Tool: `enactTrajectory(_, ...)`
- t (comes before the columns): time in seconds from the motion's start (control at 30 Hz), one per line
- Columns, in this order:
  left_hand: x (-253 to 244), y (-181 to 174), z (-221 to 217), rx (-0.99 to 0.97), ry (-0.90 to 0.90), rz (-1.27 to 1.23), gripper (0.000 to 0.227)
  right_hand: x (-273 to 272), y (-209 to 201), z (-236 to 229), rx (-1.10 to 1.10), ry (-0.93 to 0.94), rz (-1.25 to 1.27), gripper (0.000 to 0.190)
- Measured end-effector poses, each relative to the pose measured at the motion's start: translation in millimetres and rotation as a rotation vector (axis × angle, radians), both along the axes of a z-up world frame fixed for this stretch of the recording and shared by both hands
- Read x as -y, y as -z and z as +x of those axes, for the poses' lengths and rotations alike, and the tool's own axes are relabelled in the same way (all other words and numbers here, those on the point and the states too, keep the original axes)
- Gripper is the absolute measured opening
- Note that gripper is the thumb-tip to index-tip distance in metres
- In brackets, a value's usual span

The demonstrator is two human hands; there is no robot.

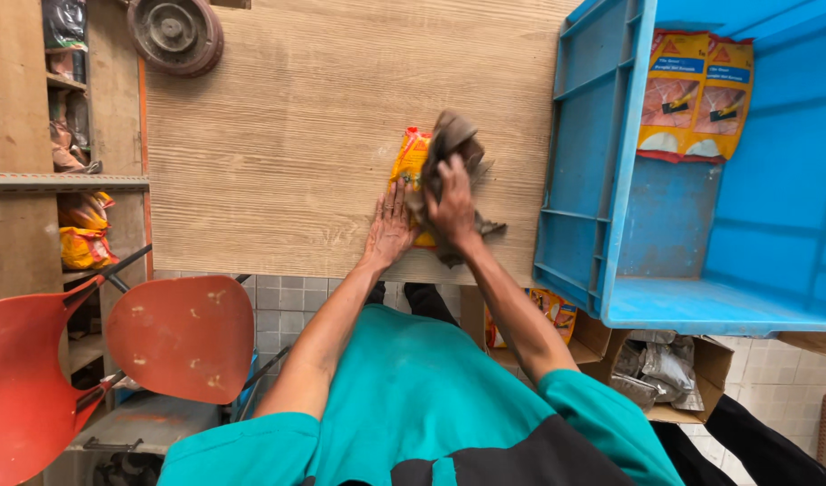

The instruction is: The person wipes grout bags with a cloth and places them into a blue crate.

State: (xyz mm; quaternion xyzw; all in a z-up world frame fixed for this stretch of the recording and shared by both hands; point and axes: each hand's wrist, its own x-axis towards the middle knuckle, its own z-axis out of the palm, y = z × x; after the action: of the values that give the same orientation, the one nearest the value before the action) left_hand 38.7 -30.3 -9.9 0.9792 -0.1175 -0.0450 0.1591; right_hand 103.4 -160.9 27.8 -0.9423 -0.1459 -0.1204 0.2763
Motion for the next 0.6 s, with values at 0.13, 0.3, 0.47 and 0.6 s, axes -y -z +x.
enactTrajectory(0.13, -2, -5, -1, -0.129, -0.013, -0.097, 0.091, -12, 4, 28, -0.126, 0.208, 0.097, 0.060)
enactTrajectory(0.3, -10, -4, -4, 0.236, 0.126, 0.077, 0.051, -34, 9, -22, 0.024, -0.231, -0.094, 0.065)
enactTrajectory(0.47, 1, 3, -1, 0.206, 0.016, -0.051, 0.061, -44, -8, 35, 0.003, -0.140, -0.254, 0.069)
enactTrajectory(0.6, 0, -8, 8, 0.260, -0.019, -0.009, 0.051, -65, -9, 42, 0.041, -0.166, -0.299, 0.065)
